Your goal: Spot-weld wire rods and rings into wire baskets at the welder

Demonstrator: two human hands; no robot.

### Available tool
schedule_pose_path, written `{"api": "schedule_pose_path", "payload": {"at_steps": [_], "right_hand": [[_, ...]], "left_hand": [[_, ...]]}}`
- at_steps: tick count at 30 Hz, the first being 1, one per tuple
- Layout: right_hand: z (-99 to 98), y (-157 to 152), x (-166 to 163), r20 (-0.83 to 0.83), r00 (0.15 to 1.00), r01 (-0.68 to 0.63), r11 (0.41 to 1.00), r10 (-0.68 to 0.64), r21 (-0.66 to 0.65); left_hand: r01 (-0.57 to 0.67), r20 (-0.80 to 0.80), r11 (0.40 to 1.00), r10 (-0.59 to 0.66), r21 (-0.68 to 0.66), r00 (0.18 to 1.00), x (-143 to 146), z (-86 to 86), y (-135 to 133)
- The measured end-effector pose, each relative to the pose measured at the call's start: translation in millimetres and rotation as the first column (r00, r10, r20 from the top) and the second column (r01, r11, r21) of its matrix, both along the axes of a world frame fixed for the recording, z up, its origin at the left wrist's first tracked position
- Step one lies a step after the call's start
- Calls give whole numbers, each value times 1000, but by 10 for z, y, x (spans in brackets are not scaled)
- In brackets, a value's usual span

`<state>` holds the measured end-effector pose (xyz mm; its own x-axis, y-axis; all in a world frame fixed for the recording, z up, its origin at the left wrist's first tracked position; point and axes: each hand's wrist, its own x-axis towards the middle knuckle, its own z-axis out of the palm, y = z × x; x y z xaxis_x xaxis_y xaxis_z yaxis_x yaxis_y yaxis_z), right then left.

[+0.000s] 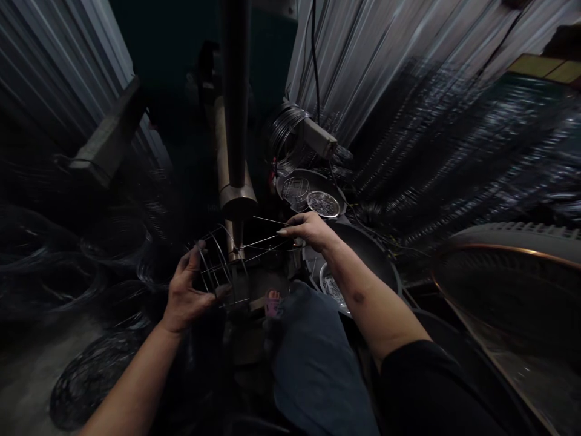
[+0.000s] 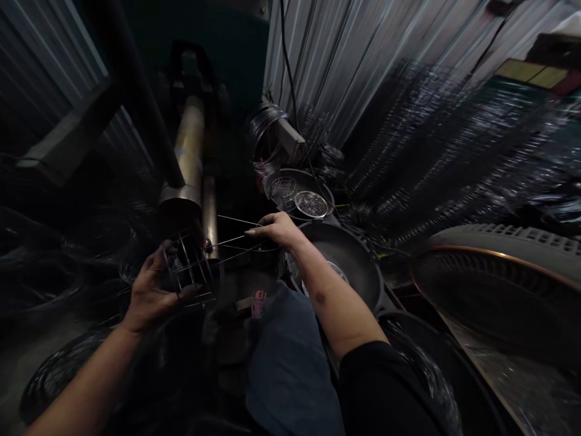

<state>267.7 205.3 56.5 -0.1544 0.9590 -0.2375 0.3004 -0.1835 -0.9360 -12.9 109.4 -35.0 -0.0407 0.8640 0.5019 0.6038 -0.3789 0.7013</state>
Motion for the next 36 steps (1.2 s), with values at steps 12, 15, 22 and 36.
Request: {"api": "schedule_pose_path", "payload": {"at_steps": [12,15,22,36], "right_hand": [[3,55,10,10,1000,-5,999,4,42],[-11,41,11,7,1000,2,999,-3,34],[-22,27,14,7,1000,3,1000,-3,20],[41,-72,299,200,965,96,939,-169,331]], "left_hand": [[55,93,997,-51,-45,994,37,4,34],[72,149,994,-59,-86,987,30,-22,33],[60,136,988,-40,-143,990,17,-13,16],[32,161,988,-7,-154,987,19,-6,-46]]}}
